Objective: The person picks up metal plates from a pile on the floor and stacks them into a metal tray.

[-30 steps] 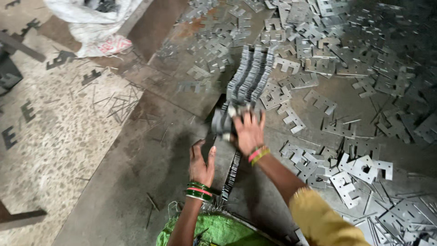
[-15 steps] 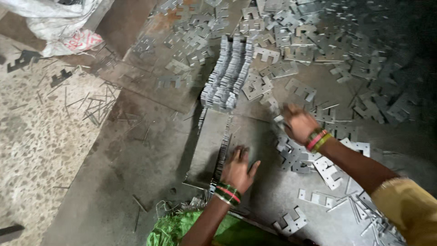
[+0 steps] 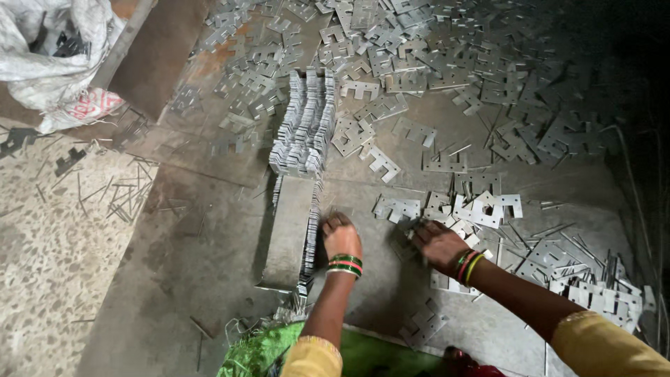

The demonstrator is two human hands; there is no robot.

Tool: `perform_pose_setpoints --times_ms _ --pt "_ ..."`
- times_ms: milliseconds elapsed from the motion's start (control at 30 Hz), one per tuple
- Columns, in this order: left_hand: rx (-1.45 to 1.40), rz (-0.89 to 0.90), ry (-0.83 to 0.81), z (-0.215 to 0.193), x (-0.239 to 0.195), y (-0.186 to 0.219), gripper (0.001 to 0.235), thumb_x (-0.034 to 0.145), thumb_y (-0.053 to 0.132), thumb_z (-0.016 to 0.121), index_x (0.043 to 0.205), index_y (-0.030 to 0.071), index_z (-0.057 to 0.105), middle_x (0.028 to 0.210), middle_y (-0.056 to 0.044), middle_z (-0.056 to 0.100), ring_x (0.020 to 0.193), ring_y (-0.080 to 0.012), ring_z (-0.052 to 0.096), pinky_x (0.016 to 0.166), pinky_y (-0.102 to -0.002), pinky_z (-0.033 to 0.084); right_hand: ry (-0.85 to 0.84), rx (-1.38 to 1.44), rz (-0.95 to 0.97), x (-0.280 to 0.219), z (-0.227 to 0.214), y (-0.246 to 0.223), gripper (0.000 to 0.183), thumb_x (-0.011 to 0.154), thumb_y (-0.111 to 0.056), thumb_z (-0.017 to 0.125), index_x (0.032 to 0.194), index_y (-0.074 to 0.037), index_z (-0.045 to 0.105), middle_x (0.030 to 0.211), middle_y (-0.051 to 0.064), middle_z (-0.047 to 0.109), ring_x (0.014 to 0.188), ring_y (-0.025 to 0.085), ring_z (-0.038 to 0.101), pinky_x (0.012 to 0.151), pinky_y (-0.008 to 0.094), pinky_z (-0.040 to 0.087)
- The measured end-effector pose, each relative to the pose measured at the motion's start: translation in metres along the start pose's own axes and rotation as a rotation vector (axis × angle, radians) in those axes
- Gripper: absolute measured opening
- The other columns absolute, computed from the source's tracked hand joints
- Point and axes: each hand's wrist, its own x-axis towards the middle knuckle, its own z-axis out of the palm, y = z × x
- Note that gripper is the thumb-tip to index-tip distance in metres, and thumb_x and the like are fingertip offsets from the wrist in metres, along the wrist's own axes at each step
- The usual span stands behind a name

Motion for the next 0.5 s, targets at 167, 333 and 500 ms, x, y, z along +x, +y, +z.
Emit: perform_pose_setpoints --times_ms 167,333,500 --pt "-0.278 0.018 0.010 0.040 0.017 -0.031 0.049 0.082 0.025 0.072 0.123 -0.001 0.066 0.099 -0.021 0.072 0.094 -0.0381 0.070 0.084 -0.047 0.059 -0.076 -0.007 -0.049 0.011 0.004 -0.006 0.036 0.104 -0.011 0.050 0.138 -0.005 0.058 0.111 0.015 0.076 0.094 0.022 0.077 0.079 0.036 0.063" --pt "-1.515 -0.255 -0.169 0.074 0.019 -0.045 0.038 0.085 0.026 0.069 0.115 0.005 0.074 0.086 -0.010 0.074 0.068 -0.0243 0.073 0.065 -0.044 0.062 0.766 0.105 -0.021 -0.008 -0.023 0.008 0.038 0.089 -0.007 0.062 0.126 0.002 0.062 0.123 0.019 0.070 0.114 0.030 0.070 0.088 0.038 0.059" --pt "-1.820 -0.604 -0.725 -0.006 0.008 -0.022 0.039 0.085 0.033 0.071 0.118 0.013 0.069 0.093 -0.003 0.072 0.074 -0.0163 0.070 0.061 -0.035 0.058 0.713 0.055 -0.139 -0.014 -0.043 0.026 0.056 0.079 -0.009 0.063 0.134 -0.002 0.056 0.139 0.017 0.060 0.131 0.033 0.053 0.116 0.047 0.037"
